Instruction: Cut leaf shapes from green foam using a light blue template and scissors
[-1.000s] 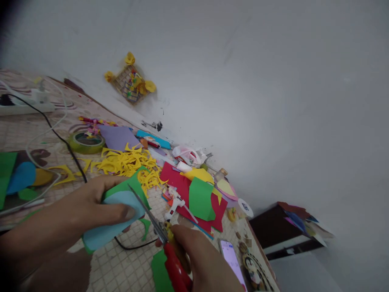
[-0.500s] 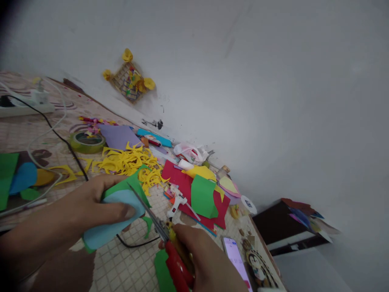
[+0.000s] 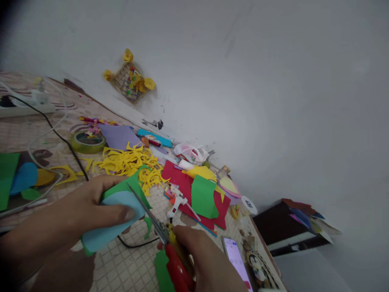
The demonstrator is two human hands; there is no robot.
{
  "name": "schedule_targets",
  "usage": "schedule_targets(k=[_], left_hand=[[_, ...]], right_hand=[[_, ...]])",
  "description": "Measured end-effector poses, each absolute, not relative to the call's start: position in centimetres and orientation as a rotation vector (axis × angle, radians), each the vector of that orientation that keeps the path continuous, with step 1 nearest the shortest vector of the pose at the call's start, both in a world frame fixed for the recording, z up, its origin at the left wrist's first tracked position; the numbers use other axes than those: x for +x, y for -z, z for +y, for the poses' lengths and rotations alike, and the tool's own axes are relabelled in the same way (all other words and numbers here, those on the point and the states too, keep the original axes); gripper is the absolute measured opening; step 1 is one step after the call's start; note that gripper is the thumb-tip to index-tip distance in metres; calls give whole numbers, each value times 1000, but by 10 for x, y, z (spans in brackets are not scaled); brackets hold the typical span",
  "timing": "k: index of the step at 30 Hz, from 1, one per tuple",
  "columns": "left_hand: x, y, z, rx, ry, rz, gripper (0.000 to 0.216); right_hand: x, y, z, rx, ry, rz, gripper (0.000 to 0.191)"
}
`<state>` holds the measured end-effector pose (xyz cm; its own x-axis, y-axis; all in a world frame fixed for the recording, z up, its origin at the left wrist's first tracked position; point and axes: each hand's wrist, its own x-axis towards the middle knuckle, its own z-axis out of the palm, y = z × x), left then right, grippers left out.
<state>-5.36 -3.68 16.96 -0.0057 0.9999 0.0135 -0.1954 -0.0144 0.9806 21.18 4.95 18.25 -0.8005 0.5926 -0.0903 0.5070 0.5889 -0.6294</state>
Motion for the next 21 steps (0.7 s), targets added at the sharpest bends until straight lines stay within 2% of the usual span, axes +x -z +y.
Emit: schedule_targets(k=[5,17,21], left_hand=[[-53,-173,-37,1082,-1288,1066,11],[-54,-165,-37,1092,-1291,1016,16],[-52,-167,-38,1069,-1301,1016,16]], right_hand=[[213,-180,54,-850,-1058,-2696,91],[209,-185,43,-994,-1018,-2622,72],[208,-186,42,-1042,-1069,-2608,74]])
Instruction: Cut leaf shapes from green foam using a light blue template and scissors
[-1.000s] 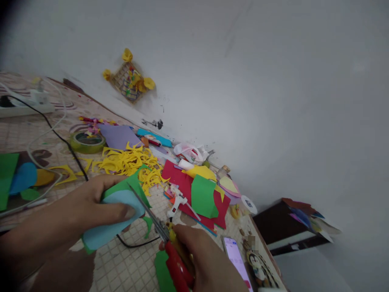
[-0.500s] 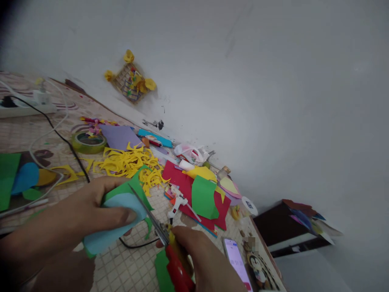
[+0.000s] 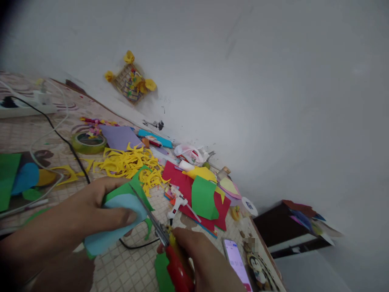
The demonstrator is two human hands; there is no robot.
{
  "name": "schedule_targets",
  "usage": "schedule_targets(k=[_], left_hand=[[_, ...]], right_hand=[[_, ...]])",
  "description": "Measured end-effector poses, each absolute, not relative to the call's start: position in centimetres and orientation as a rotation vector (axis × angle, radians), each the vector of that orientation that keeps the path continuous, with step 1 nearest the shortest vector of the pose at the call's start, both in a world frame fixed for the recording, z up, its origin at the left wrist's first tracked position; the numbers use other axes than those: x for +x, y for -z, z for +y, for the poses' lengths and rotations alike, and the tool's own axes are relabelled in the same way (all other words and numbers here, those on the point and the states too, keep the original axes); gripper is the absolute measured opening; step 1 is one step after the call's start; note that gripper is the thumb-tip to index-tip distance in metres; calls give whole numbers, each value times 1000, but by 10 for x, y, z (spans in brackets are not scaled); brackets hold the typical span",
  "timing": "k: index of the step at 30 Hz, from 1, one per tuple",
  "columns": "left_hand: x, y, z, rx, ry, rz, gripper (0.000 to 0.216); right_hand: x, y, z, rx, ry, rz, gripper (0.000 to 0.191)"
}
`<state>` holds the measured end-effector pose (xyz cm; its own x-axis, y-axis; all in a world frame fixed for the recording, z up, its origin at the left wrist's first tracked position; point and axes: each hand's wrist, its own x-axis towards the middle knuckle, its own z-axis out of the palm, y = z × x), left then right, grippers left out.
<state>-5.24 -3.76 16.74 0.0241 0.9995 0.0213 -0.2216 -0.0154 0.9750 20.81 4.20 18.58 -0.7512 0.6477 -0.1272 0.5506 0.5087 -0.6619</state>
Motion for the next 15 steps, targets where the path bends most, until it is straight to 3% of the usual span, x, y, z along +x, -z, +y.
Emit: schedule_targets(k=[15], left_hand=[[-52,-173,-38,1060,-1322,1027,17]], right_hand=[[211,-176,41,-973,-1149,-2536,69]])
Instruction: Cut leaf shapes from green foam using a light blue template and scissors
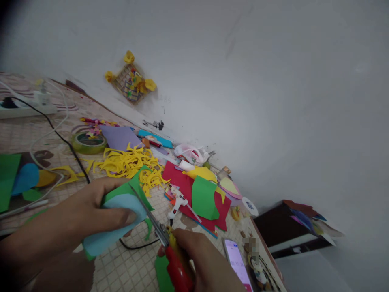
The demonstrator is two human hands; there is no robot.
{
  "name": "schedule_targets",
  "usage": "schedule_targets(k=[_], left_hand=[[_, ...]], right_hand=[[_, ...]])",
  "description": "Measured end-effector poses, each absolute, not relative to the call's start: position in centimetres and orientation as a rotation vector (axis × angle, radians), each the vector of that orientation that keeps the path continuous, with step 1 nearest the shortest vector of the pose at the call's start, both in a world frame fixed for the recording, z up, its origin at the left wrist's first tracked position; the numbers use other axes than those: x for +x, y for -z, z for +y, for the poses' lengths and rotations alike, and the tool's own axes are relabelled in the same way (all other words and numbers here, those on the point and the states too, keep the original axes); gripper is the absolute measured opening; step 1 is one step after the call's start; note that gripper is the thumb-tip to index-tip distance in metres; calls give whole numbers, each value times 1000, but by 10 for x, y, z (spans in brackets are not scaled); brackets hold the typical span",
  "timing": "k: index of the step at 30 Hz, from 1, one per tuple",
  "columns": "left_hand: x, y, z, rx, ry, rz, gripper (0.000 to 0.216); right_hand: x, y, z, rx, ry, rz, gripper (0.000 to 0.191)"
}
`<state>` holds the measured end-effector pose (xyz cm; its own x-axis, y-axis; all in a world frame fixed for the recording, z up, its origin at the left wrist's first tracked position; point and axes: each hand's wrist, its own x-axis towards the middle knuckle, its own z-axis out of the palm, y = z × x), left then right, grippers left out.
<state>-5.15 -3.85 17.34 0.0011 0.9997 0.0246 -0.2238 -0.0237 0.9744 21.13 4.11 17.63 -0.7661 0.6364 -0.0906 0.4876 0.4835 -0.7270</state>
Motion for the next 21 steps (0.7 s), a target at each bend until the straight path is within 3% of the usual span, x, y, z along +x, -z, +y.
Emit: schedule_targets(k=[7,16,21], left_hand=[[-52,-171,-40,1080,-1313,1007,14],[-51,-171,-39,1062,-1309,1042,16],[-53,-169,-37,1057,-1320,1038,16]], right_hand=[[209,-183,39,-1014,-1129,-2543,59],[212,-180,42,-905,-1127,-2533,68],[209,-181,40,-992,-1064,-2580,56]])
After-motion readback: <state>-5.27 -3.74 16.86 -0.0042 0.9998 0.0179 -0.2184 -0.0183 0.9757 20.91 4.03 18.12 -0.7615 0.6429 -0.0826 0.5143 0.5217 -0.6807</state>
